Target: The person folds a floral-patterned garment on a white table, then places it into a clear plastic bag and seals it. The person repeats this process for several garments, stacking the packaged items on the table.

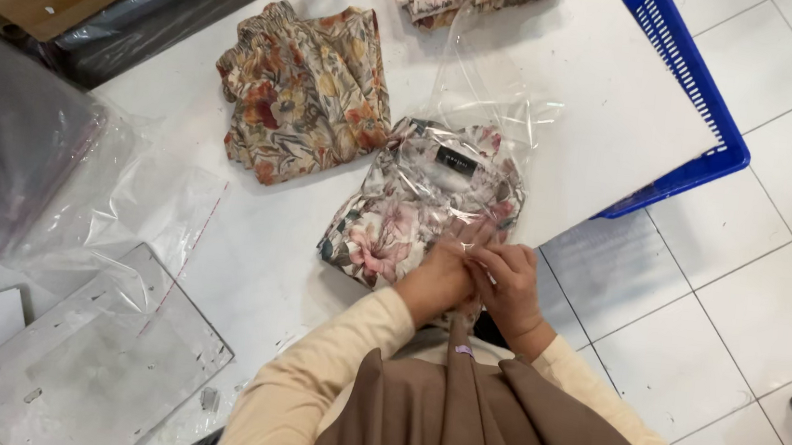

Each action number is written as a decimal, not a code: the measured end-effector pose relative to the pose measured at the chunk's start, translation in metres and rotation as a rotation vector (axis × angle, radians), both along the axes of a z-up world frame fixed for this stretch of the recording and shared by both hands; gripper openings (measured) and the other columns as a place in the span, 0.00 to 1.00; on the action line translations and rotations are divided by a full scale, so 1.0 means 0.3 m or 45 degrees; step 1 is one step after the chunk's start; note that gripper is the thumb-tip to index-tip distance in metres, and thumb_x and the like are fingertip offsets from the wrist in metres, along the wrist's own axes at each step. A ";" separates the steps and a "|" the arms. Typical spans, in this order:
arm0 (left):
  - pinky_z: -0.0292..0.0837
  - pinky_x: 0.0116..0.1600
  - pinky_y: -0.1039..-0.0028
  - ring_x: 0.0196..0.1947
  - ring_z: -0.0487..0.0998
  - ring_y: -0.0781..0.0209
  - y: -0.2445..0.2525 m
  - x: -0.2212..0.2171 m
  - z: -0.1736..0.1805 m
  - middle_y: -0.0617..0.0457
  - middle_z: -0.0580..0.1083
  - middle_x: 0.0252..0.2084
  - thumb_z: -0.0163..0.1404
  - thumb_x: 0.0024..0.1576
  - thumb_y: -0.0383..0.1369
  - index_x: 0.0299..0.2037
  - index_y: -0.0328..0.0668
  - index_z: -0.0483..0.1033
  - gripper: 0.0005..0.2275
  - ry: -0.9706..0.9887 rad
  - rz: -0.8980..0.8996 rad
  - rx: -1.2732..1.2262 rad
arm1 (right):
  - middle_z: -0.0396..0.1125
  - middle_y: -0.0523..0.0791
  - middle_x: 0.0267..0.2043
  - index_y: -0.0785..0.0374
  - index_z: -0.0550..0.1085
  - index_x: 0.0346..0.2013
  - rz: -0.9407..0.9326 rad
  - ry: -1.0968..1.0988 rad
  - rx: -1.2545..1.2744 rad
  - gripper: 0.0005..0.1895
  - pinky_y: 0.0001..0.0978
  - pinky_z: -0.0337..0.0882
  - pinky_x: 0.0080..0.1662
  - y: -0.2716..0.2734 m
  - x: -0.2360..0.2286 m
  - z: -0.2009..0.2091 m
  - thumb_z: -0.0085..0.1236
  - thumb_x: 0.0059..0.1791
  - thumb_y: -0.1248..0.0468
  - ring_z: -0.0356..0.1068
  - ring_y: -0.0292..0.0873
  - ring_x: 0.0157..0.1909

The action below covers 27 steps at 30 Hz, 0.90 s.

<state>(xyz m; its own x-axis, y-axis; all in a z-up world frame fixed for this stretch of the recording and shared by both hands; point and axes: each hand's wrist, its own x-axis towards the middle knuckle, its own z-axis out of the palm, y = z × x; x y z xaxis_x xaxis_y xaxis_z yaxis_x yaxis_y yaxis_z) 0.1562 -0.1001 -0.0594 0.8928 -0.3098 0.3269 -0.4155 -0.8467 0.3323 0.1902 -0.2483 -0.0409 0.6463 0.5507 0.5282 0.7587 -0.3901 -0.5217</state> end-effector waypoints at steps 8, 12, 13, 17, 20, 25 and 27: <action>0.80 0.43 0.68 0.40 0.83 0.51 0.393 -0.153 0.094 0.44 0.79 0.52 0.50 0.57 0.37 0.54 0.45 0.77 0.16 0.138 0.805 -0.329 | 0.67 0.49 0.52 0.62 0.76 0.48 -0.168 0.153 -0.090 0.19 0.45 0.65 0.54 -0.083 -0.051 -0.111 0.67 0.43 0.66 0.67 0.56 0.52; 0.77 0.45 0.63 0.40 0.82 0.49 0.469 -0.097 -0.017 0.44 0.80 0.46 0.54 0.59 0.35 0.57 0.48 0.78 0.15 0.248 0.896 -0.495 | 0.68 0.47 0.53 0.60 0.77 0.49 -0.180 0.373 0.054 0.15 0.40 0.71 0.53 -0.095 0.039 -0.182 0.65 0.48 0.70 0.70 0.50 0.53; 0.77 0.46 0.63 0.40 0.83 0.49 0.454 -0.091 -0.039 0.44 0.81 0.44 0.53 0.61 0.35 0.55 0.46 0.79 0.13 0.299 0.957 -0.661 | 0.68 0.47 0.53 0.59 0.77 0.49 -0.225 0.449 0.118 0.14 0.39 0.73 0.52 -0.107 0.077 -0.178 0.65 0.49 0.69 0.71 0.48 0.51; 0.76 0.47 0.64 0.42 0.82 0.48 0.351 -0.211 -0.068 0.42 0.80 0.44 0.51 0.64 0.33 0.52 0.38 0.78 0.10 0.221 1.112 -0.926 | 0.66 0.48 0.54 0.59 0.76 0.50 -0.253 0.353 0.084 0.17 0.38 0.70 0.55 -0.162 0.111 -0.112 0.64 0.47 0.72 0.67 0.49 0.56; 0.74 0.52 0.65 0.46 0.79 0.47 0.294 -0.282 -0.032 0.45 0.79 0.44 0.51 0.64 0.30 0.46 0.38 0.77 0.06 -0.165 0.973 -0.580 | 0.69 0.47 0.49 0.58 0.77 0.46 -0.073 -0.155 -0.095 0.20 0.43 0.63 0.54 -0.120 0.123 -0.033 0.67 0.40 0.68 0.66 0.50 0.52; 0.57 0.69 0.46 0.56 0.78 0.52 0.181 -0.304 -0.055 0.47 0.77 0.53 0.49 0.61 0.29 0.56 0.38 0.75 0.14 0.034 0.572 -0.270 | 0.70 0.41 0.42 0.56 0.78 0.44 0.240 -0.186 -0.266 0.13 0.42 0.64 0.54 0.042 0.102 0.033 0.65 0.44 0.66 0.69 0.45 0.47; 0.48 0.70 0.40 0.64 0.71 0.51 0.166 -0.244 -0.092 0.44 0.71 0.63 0.48 0.61 0.31 0.64 0.35 0.69 0.20 -0.040 0.563 -0.170 | 0.70 0.41 0.40 0.57 0.77 0.43 0.257 -0.171 -0.243 0.11 0.41 0.65 0.54 0.082 0.116 0.056 0.64 0.46 0.66 0.69 0.45 0.45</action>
